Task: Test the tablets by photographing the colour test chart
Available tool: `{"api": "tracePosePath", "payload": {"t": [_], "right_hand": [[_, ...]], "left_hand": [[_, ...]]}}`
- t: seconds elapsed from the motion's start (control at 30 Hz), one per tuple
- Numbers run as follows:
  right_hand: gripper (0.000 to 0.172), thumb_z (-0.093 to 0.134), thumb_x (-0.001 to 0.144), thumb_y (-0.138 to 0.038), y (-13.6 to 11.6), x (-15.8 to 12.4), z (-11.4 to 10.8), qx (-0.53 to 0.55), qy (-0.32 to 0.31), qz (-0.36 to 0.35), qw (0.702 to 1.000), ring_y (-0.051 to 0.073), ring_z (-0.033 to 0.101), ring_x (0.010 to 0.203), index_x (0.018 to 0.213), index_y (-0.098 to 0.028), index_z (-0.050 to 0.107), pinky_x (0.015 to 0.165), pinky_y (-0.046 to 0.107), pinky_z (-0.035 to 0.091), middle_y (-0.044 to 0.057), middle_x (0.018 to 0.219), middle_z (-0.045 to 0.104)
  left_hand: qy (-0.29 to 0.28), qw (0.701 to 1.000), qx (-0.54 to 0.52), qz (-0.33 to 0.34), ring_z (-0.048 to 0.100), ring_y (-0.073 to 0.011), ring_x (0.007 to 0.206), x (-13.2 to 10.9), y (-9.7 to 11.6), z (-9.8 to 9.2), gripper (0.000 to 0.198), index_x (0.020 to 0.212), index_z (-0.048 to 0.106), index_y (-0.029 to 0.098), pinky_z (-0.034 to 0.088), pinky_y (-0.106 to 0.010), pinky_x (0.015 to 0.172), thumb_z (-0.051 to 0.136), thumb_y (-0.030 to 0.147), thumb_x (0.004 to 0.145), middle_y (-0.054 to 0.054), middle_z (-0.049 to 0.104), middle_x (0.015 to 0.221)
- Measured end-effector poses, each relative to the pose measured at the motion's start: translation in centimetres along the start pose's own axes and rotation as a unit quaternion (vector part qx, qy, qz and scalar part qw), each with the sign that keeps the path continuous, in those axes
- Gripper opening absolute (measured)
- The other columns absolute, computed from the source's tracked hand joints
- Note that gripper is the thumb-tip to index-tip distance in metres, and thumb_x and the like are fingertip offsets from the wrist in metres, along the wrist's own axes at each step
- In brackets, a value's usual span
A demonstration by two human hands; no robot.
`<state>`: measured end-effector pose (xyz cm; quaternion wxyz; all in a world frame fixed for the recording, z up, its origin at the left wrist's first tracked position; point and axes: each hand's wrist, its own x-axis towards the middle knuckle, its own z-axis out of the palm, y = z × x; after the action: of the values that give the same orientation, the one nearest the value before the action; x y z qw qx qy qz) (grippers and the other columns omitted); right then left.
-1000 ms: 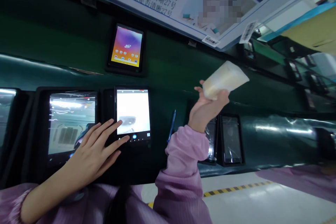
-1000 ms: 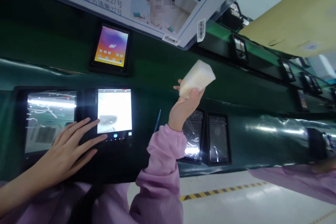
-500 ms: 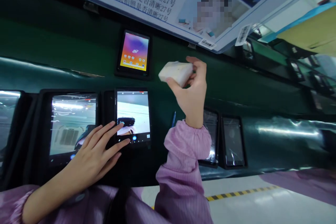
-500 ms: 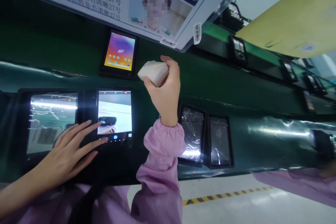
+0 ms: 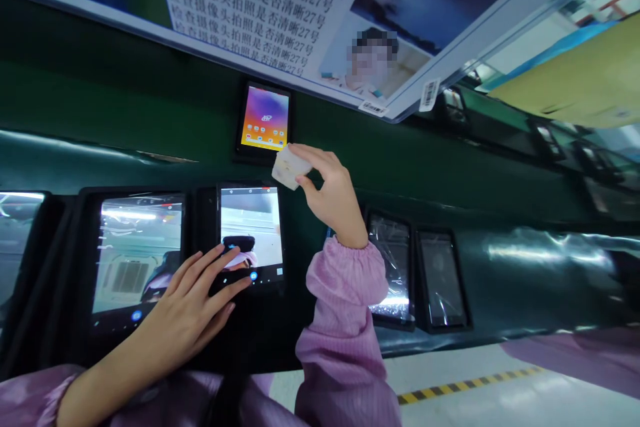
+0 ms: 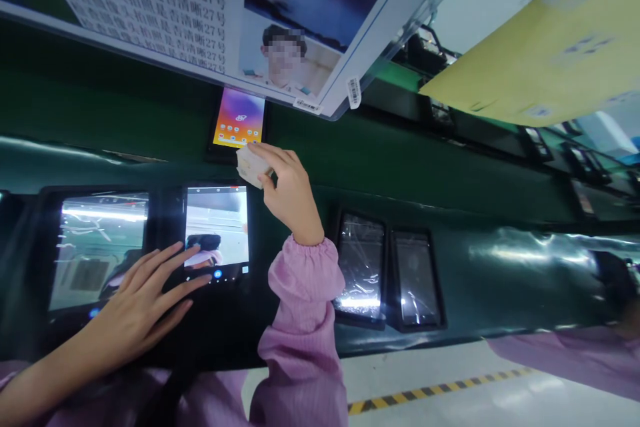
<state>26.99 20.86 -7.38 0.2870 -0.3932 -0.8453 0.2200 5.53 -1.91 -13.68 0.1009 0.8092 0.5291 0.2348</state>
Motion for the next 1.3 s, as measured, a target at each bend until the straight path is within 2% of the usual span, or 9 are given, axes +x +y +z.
{"api": "tracePosePath", "payload": {"t": [0.13,0.4,0.63,0.87,1.03,1.17,1.3], "right_hand": [[0.062,0.046,0.083,0.008,-0.2,0.2,0.3,0.033,0.003,-0.012,0.999,0.023,0.064,0.13,0.128,-0.027,0.072,0.114,0.05,0.051,0.003,0.135,0.073],[0.063,0.045,0.082,0.012,-0.2,0.3,1.1,0.056,-0.033,-0.01,0.998,0.02,0.067,0.126,0.12,-0.028,0.075,0.114,0.049,0.052,0.001,0.13,0.076],[0.061,0.045,0.08,0.015,-0.1,0.4,1.1,0.064,-0.031,-0.012,0.997,0.02,0.066,0.126,0.12,-0.02,0.075,0.115,0.045,0.051,0.006,0.129,0.076],[0.065,0.047,0.078,0.013,0.1,0.4,1.2,0.061,-0.029,-0.005,0.998,0.02,0.068,0.126,0.118,-0.029,0.075,0.115,0.049,0.052,-0.001,0.129,0.077],[0.06,0.048,0.081,0.011,0.1,0.4,1.3,0.073,-0.032,0.0,0.997,0.019,0.068,0.126,0.118,-0.027,0.076,0.115,0.046,0.052,0.001,0.129,0.076],[0.062,0.049,0.079,0.011,0.2,0.5,1.4,0.068,-0.026,0.0,0.997,0.02,0.069,0.125,0.118,-0.029,0.076,0.115,0.048,0.052,0.0,0.128,0.077],[0.06,0.051,0.079,0.01,0.1,0.4,1.4,0.058,-0.023,-0.003,0.998,0.022,0.07,0.123,0.118,-0.029,0.076,0.113,0.051,0.053,0.001,0.127,0.077]], "left_hand": [[-0.001,1.0,0.005,0.007,0.045,-0.0345,0.147,0.2,0.1,0.0,0.033,0.135,0.064,0.026,0.038,-0.053,0.117,0.054,0.023,0.104,-0.013,0.054,0.154],[-0.007,1.0,0.013,0.009,0.048,-0.0344,0.145,0.4,0.1,0.1,0.033,0.133,0.066,0.029,0.042,-0.054,0.114,0.054,0.023,0.103,-0.013,0.056,0.153],[-0.008,0.999,0.034,0.019,0.05,-0.0367,0.142,0.9,0.3,0.2,0.033,0.134,0.067,0.028,0.044,-0.055,0.111,0.056,0.025,0.102,-0.016,0.052,0.156],[-0.006,0.999,0.045,0.024,0.052,-0.0377,0.141,1.0,0.3,0.2,0.033,0.132,0.068,0.027,0.045,-0.055,0.11,0.058,0.025,0.101,-0.017,0.054,0.154],[-0.025,0.999,0.03,0.007,0.051,-0.0361,0.144,0.7,0.4,0.7,0.033,0.132,0.069,0.031,0.041,-0.054,0.116,0.06,0.028,0.101,-0.014,0.052,0.159],[-0.009,1.0,0.028,0.011,0.052,-0.0354,0.144,0.1,-0.7,-0.7,0.036,0.134,0.068,0.031,0.04,-0.054,0.119,0.063,0.027,0.099,-0.013,0.056,0.155],[0.035,0.998,0.052,-0.032,0.048,-0.0372,0.147,-2.9,-3.2,-3.5,0.039,0.13,0.069,0.031,0.039,-0.056,0.12,0.069,0.017,0.093,-0.012,0.056,0.154]]}}
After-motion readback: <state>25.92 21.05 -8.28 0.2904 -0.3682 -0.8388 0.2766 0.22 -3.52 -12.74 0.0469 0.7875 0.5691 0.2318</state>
